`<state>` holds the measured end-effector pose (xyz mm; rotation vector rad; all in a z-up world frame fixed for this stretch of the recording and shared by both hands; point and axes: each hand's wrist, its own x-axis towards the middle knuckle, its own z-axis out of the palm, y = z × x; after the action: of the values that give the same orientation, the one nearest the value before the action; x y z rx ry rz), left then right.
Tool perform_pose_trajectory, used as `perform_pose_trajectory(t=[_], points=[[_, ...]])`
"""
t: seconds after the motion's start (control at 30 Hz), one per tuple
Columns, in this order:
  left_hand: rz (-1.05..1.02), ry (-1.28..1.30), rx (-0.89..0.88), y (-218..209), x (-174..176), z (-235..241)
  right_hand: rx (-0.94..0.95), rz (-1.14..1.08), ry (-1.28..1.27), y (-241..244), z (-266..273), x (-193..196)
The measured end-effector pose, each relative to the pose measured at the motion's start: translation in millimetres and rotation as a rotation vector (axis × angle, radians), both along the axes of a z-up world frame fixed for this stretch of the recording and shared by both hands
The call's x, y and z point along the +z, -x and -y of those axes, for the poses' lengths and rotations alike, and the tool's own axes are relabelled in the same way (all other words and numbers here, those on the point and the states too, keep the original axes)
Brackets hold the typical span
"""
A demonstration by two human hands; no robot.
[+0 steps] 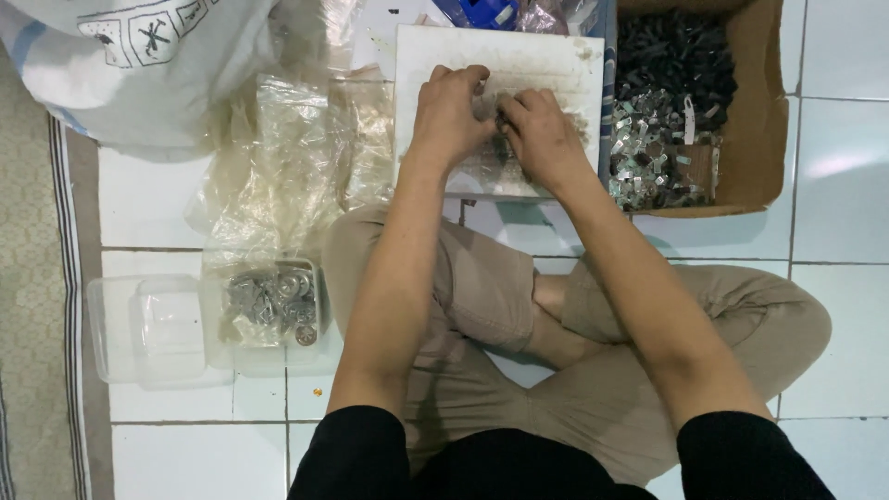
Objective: Arranging small metal parts from a box onto a white board while sitting on the floor.
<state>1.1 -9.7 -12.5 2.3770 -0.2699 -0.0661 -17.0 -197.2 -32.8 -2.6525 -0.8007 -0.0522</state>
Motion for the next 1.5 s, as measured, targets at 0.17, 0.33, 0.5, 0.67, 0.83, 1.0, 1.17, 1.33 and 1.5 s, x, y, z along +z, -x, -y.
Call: perform_pose_trajectory(t=[0.17,0.33,0.5,0.67,0.83,1.0,1.17,1.33,1.5], points=[[0.039,0.014,0.019,0,-4,0,-0.013,-0.085,-0.107,-13,7,-12],[0.013,0.049,0.017,0,-1,0,-0.099,-0.150,-0.288,-18,11,0],[-0.019,0.186,0.023,1,6,1,-0.308,-0.268,-0.784,-33,22,2],[-0.153,0.342,0.078,8,24,2,-0.302,-0.131,-1.030,-28,-6,23],[-0.142,0.380,0.084,8,23,0,-0.307,-0.008,-0.994,-12,-34,36],[-0.074,0.422,0.089,5,17,1,-0.306,0.002,-0.923,-7,-36,36],[-0.105,0.426,0.101,5,19,1,-0.296,-0.007,-0.876,-8,-34,42],[-0.080,0.430,0.101,5,18,1,-0.307,-0.017,-0.788,-6,-31,44],[-0.138,0.386,0.109,5,21,-1,-0.231,-0.030,-0.754,-5,-18,50]])
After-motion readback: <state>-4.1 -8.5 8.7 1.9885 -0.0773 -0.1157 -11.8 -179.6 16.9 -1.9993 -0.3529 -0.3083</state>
